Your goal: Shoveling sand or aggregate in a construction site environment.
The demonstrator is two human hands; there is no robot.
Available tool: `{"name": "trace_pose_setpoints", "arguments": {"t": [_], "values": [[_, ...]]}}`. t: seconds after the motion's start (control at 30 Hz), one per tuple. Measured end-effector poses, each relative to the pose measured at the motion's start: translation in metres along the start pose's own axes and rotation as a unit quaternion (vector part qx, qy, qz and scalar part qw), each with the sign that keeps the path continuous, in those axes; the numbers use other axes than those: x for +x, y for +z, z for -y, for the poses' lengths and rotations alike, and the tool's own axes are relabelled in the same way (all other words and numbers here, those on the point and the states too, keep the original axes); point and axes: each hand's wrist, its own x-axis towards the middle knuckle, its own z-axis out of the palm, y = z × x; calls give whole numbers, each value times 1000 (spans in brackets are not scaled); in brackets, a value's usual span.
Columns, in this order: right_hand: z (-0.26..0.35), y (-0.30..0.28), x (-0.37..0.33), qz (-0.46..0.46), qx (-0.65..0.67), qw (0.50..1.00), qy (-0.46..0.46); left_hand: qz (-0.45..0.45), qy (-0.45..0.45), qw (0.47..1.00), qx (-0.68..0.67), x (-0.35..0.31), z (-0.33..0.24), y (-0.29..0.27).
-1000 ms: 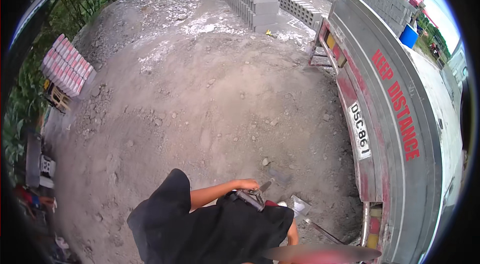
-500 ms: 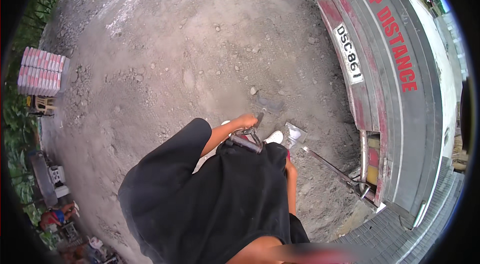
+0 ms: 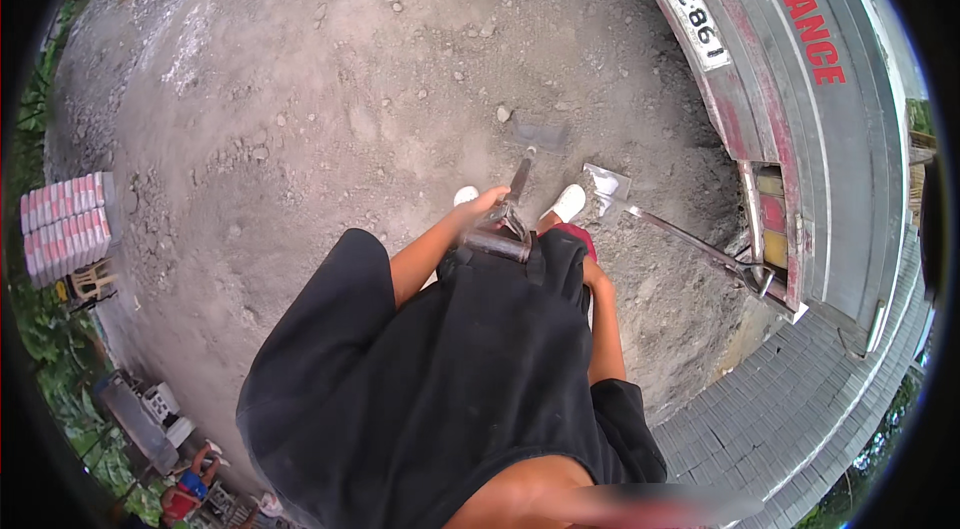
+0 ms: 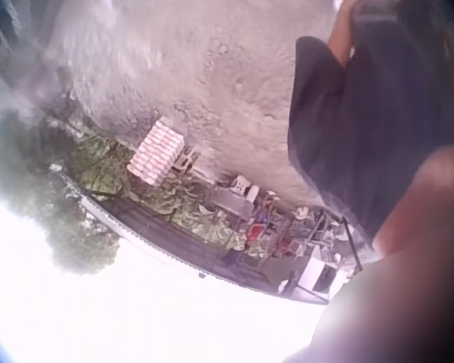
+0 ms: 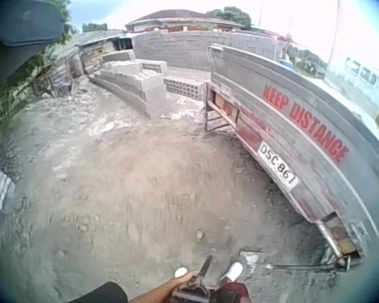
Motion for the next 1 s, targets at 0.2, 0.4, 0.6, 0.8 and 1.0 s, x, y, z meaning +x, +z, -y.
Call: {"name": "trace_pose_setpoints", "arguments": {"t": [0.2, 0.4, 0.6, 0.8, 1.0], "values": [[83, 31, -27, -247, -29, 967, 60, 150, -47, 972, -176, -25, -21, -1], [258, 3, -47, -298, -94, 950, 17, 183, -46, 968, -163, 11, -54, -44], [295, -6, -1, -339, -305, 883, -110, 132, 93, 983, -90, -68, -123, 86], [345, -12, 117, -368, -357, 851, -117, 195, 170, 963, -76, 63, -143, -25], [388, -83, 153, -264, -318, 910, -23, 236, 102, 951, -173, 30, -212, 21]]}}
